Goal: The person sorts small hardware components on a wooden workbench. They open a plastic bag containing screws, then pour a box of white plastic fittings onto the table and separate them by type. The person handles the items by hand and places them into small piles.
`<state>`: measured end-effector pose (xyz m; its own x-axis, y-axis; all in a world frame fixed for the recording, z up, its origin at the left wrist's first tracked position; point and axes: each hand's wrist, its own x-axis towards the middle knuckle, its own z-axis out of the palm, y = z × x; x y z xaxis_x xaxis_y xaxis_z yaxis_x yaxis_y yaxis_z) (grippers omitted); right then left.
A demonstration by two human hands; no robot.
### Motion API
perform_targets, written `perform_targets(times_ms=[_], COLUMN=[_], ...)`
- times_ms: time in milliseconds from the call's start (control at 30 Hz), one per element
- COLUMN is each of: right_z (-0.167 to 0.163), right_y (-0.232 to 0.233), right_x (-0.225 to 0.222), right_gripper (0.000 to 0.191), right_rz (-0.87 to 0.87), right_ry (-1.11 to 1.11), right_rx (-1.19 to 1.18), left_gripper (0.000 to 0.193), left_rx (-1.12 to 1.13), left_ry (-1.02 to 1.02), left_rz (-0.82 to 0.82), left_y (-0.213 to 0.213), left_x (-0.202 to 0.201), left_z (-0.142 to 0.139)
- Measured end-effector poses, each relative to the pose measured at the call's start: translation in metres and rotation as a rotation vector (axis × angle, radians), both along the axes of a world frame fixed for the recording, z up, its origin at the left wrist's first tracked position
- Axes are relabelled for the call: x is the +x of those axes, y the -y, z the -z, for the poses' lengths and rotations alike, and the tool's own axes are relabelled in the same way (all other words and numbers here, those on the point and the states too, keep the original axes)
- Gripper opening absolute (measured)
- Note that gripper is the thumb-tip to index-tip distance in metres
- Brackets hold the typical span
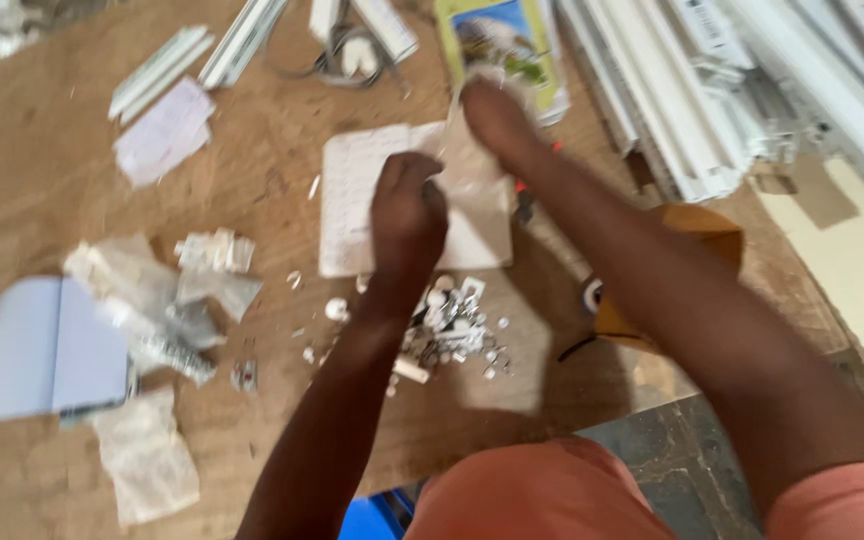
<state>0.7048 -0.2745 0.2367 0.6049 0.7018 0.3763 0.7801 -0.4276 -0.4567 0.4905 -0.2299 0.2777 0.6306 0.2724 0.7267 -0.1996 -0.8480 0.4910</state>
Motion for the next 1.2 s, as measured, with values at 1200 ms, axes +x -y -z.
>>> perform_targets(times_ms=[1200], right_z=[0.102], right_y=[0.089], right_x=[-0.264], right_gripper=[0.030], right_rz=[-0.160], right_ry=[-0.404], right_rx=[-0.214], left_gripper=[0.027], left_rx=[-1.767], left_ry=[-0.186], left_rz=[0.021], left_y=[-0.120], left_x=[-0.212], left_z=[0.173])
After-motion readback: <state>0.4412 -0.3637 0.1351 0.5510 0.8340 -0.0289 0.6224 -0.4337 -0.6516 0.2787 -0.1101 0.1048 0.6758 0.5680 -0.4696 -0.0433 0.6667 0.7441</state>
